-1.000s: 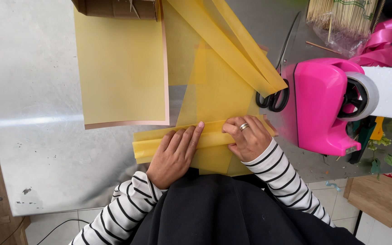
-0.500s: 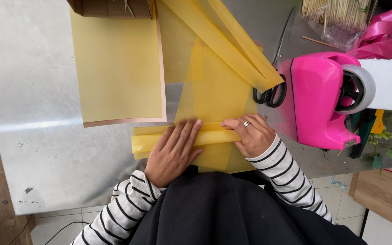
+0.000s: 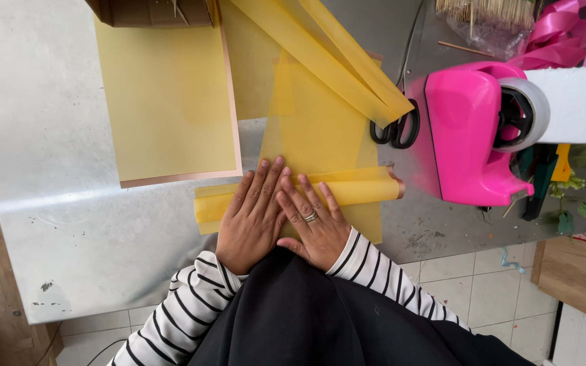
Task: The person folds and tapes several sheets of yellow translucent paper by hand on a workspace to prepare for floral arrangement wrapping.
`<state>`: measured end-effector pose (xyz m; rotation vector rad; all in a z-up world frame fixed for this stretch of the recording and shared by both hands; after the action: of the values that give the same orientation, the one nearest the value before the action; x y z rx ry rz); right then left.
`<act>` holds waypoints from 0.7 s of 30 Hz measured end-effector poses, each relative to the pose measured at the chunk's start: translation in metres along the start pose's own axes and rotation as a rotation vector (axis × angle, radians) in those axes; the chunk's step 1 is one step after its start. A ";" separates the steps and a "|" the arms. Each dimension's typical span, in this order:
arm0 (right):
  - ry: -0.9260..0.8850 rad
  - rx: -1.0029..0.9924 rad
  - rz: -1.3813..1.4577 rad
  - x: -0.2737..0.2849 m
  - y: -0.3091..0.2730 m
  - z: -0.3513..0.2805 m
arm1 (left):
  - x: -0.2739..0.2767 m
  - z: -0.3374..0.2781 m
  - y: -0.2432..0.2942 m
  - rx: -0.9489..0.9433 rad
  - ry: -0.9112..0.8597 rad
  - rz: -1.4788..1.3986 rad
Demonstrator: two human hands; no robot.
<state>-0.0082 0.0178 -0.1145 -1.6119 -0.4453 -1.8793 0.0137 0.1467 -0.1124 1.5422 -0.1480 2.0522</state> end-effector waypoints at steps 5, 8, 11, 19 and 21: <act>-0.094 -0.122 -0.027 -0.024 0.039 -0.028 | -0.002 -0.002 0.000 0.032 -0.042 -0.009; -0.080 -0.175 -0.029 -0.016 0.064 -0.035 | -0.001 -0.003 -0.001 0.043 -0.054 -0.001; 0.003 -0.167 -0.099 -0.005 0.077 -0.040 | 0.001 -0.002 0.001 0.028 -0.049 0.014; 0.299 -0.003 -0.054 0.016 0.092 -0.036 | 0.000 -0.005 0.003 -0.009 -0.010 0.016; 0.330 0.025 -0.016 0.021 0.094 -0.030 | -0.003 -0.006 0.003 -0.009 -0.003 0.016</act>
<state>0.0283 -0.0767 -0.1126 -1.2524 -0.3376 -2.0929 0.0076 0.1459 -0.1165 1.5435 -0.1708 2.0595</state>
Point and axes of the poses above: each hand's wrist, its own z-axis towards the middle knuckle, its own x-axis out of the back of the hand, y = z × x, the point moved 5 cm from there along z, towards the middle knuckle, and after that the axes turned 1 degree about y, right-handed, at the moved point
